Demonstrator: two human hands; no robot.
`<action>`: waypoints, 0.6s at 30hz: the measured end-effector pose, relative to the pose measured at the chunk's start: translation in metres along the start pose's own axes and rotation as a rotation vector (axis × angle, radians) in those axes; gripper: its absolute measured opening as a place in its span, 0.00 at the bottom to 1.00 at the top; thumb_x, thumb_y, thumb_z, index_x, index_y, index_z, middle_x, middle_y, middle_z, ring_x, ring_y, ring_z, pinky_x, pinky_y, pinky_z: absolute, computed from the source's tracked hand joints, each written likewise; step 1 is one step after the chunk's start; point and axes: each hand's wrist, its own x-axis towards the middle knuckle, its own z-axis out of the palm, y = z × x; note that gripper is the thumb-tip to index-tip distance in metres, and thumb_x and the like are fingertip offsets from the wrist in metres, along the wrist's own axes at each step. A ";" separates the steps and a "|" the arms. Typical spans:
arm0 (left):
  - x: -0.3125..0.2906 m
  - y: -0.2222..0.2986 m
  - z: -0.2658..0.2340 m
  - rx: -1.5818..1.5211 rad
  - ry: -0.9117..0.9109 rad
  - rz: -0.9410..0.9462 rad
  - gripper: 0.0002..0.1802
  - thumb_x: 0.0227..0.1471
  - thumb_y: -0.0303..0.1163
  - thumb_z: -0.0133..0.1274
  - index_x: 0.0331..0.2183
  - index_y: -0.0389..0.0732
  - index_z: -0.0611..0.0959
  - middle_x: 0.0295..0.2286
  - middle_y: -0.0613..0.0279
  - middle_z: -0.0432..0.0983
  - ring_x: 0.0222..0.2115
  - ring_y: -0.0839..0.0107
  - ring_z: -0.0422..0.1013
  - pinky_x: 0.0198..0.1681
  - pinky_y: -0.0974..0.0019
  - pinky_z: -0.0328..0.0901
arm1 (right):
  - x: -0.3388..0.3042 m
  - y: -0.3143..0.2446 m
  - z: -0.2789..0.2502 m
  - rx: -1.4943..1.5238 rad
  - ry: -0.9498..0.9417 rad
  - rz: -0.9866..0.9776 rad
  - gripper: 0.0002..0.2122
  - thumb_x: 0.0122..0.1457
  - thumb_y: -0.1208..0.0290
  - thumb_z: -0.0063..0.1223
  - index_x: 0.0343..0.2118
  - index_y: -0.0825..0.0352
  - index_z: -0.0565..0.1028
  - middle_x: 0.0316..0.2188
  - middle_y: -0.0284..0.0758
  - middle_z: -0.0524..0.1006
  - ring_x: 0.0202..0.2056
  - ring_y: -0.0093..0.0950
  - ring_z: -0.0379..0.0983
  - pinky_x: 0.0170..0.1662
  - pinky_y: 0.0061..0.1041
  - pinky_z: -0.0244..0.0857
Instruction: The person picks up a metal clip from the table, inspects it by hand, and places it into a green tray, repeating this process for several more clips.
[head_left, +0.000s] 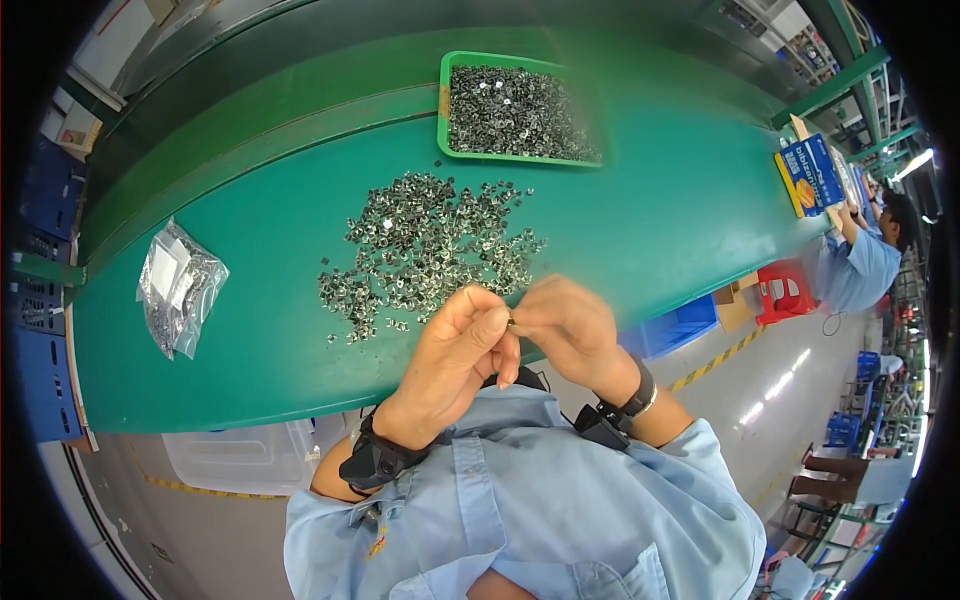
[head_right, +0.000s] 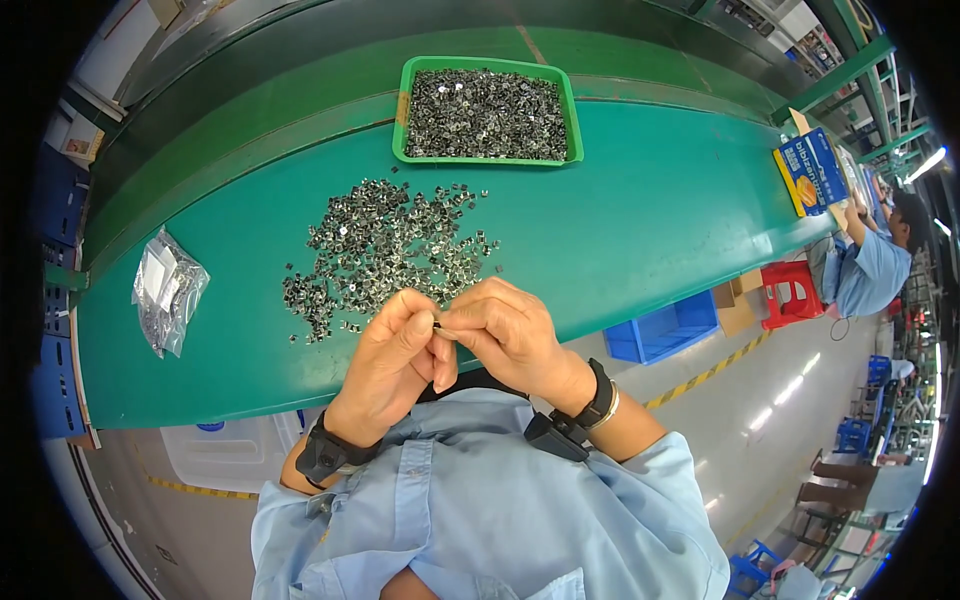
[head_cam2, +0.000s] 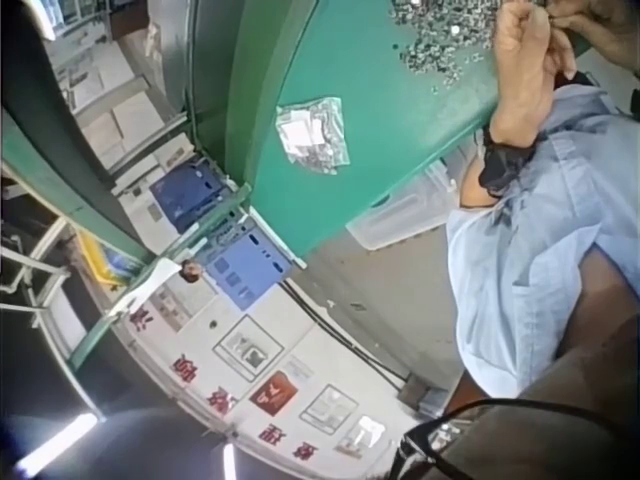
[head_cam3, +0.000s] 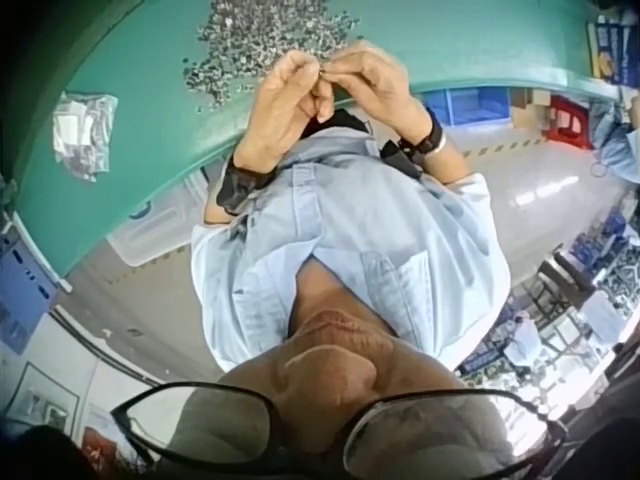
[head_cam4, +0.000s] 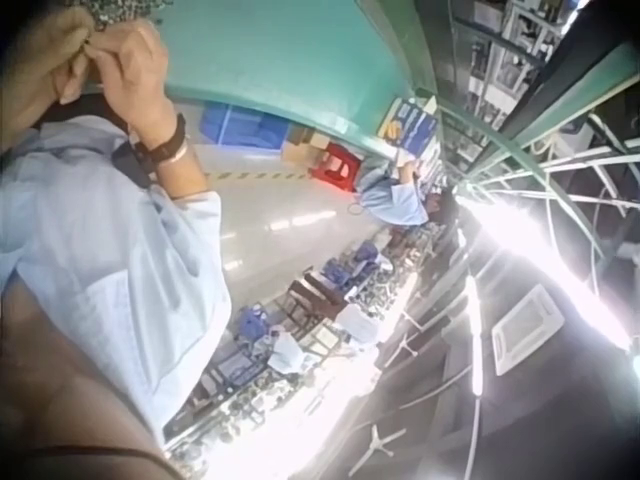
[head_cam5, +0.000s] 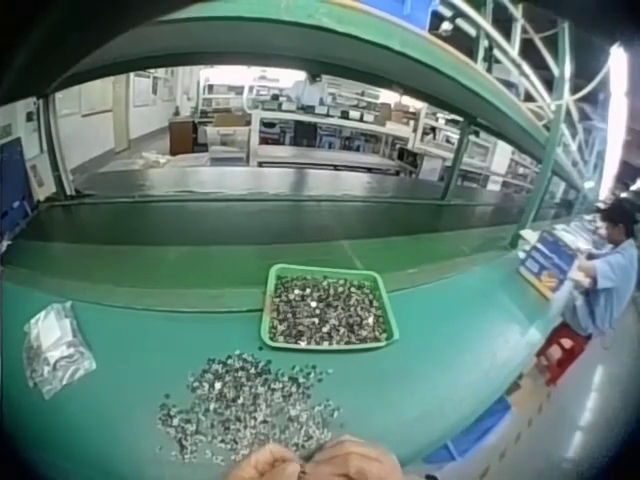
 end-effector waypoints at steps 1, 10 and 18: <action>0.000 -0.001 0.001 -0.047 0.002 0.000 0.12 0.56 0.37 0.46 0.32 0.39 0.68 0.19 0.62 0.69 0.15 0.71 0.65 0.18 0.69 0.60 | -0.001 0.000 0.001 0.017 0.013 0.017 0.07 0.45 0.81 0.58 0.28 0.67 0.73 0.24 0.35 0.74 0.26 0.30 0.72 0.27 0.25 0.66; 0.000 -0.003 0.001 -0.019 -0.023 -0.028 0.11 0.58 0.38 0.44 0.32 0.40 0.67 0.18 0.60 0.69 0.16 0.73 0.65 0.18 0.71 0.60 | -0.005 0.001 -0.001 0.048 0.019 0.018 0.07 0.45 0.82 0.58 0.28 0.67 0.73 0.24 0.35 0.74 0.27 0.29 0.72 0.27 0.24 0.66; 0.002 -0.007 0.004 -0.028 0.001 0.036 0.09 0.59 0.35 0.43 0.35 0.39 0.69 0.22 0.61 0.71 0.19 0.75 0.66 0.20 0.73 0.61 | -0.004 0.004 -0.002 0.065 0.038 0.088 0.06 0.47 0.81 0.58 0.27 0.67 0.73 0.25 0.35 0.74 0.27 0.28 0.72 0.28 0.24 0.67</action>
